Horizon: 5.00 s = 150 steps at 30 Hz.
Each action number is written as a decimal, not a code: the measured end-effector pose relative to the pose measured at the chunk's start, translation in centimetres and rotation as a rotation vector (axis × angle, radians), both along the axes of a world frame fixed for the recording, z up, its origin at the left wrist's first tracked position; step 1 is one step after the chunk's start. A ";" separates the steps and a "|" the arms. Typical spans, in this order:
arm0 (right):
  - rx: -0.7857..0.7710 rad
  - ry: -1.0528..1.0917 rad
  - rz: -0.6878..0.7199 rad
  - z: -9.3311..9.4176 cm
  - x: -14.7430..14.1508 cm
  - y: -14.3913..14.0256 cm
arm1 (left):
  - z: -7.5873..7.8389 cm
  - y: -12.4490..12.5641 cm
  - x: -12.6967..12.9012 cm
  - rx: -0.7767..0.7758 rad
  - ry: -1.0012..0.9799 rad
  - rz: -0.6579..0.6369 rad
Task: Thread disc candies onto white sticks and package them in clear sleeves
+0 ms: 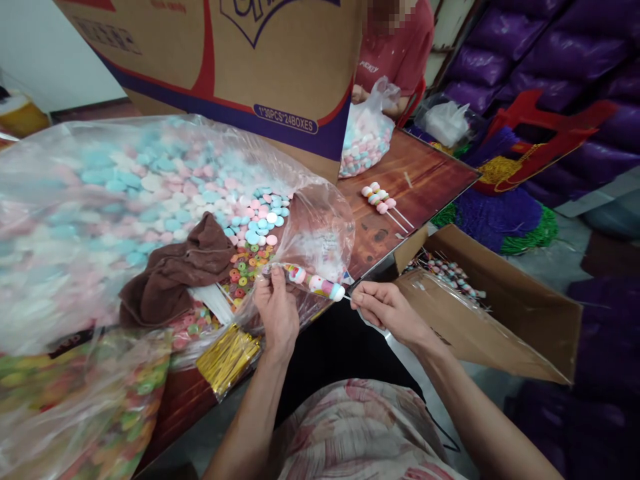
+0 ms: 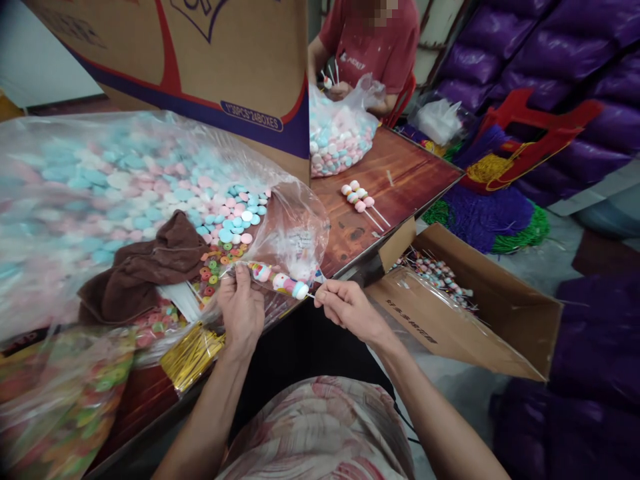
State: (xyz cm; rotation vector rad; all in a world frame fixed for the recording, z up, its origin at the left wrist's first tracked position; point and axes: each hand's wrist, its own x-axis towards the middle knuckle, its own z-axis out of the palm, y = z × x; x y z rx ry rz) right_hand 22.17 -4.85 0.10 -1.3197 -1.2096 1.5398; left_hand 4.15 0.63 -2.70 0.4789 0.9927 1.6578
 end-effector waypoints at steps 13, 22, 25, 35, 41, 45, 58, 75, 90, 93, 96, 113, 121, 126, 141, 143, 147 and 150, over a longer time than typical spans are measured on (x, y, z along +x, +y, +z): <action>0.123 -0.089 -0.102 -1.4 -4.9 -0.5 | 1.5 -0.9 1.1 -0.094 -0.164 -0.223; -0.241 0.488 -0.091 -1.2 -5.9 -0.6 | 2.3 -0.3 -0.2 -0.101 -0.266 -0.310; -0.341 0.650 -0.053 -1.2 -5.5 -0.5 | 2.3 -0.3 -0.1 -0.129 -0.252 -0.341; -0.246 0.695 -0.197 -0.8 -7.8 1.1 | 2.0 -0.9 -0.3 -0.175 -0.233 -0.549; -0.230 0.639 -0.142 -0.4 -7.2 0.5 | 2.9 1.0 -1.7 -0.194 -0.285 -0.377; -0.311 0.724 -0.014 -1.0 -6.7 0.4 | 3.3 1.8 -1.7 -0.286 -0.369 -0.294; -0.371 0.826 -0.060 -1.4 -8.6 0.2 | 2.9 1.0 -1.6 -0.266 -0.422 -0.484; 0.639 -0.671 -0.078 -2.2 -8.6 0.0 | 2.6 0.6 -0.9 -0.284 -0.338 -0.501; 0.778 -0.685 0.066 -3.1 -4.0 1.1 | 3.0 1.1 -2.2 -0.536 -0.378 -0.530; 0.788 -0.692 0.115 -2.7 -3.3 1.2 | 3.0 1.2 -2.4 -0.550 -0.365 -0.559; 0.802 -0.688 0.126 -2.2 -2.9 1.1 | 2.9 1.3 -2.5 -0.564 -0.362 -0.568; 0.682 -0.529 -0.082 -3.1 -4.7 0.2 | 2.5 0.1 -1.6 -0.458 -0.378 -0.543; 0.471 -0.350 -0.154 -2.2 -4.9 0.1 | 1.8 -0.4 -1.9 -0.306 -0.346 -0.352; 0.650 -0.500 -0.092 -2.6 -4.2 0.4 | 1.7 -0.4 -1.9 -0.358 -0.249 -0.327; 1.065 -0.988 -0.056 -3.7 -5.0 0.5 | 1.4 -1.3 -1.3 -0.387 -0.184 -0.400; 1.024 -0.883 -0.087 -3.8 -5.3 0.3 | 1.3 -1.3 -1.3 -0.360 -0.192 -0.403; 0.841 -0.607 -0.157 -4.0 -5.8 -0.1 | 1.4 -1.1 -1.2 -0.274 -0.225 -0.387; 0.788 -0.518 -0.171 -4.1 -6.2 -0.2 | 1.5 -1.0 -0.9 -0.197 -0.228 -0.399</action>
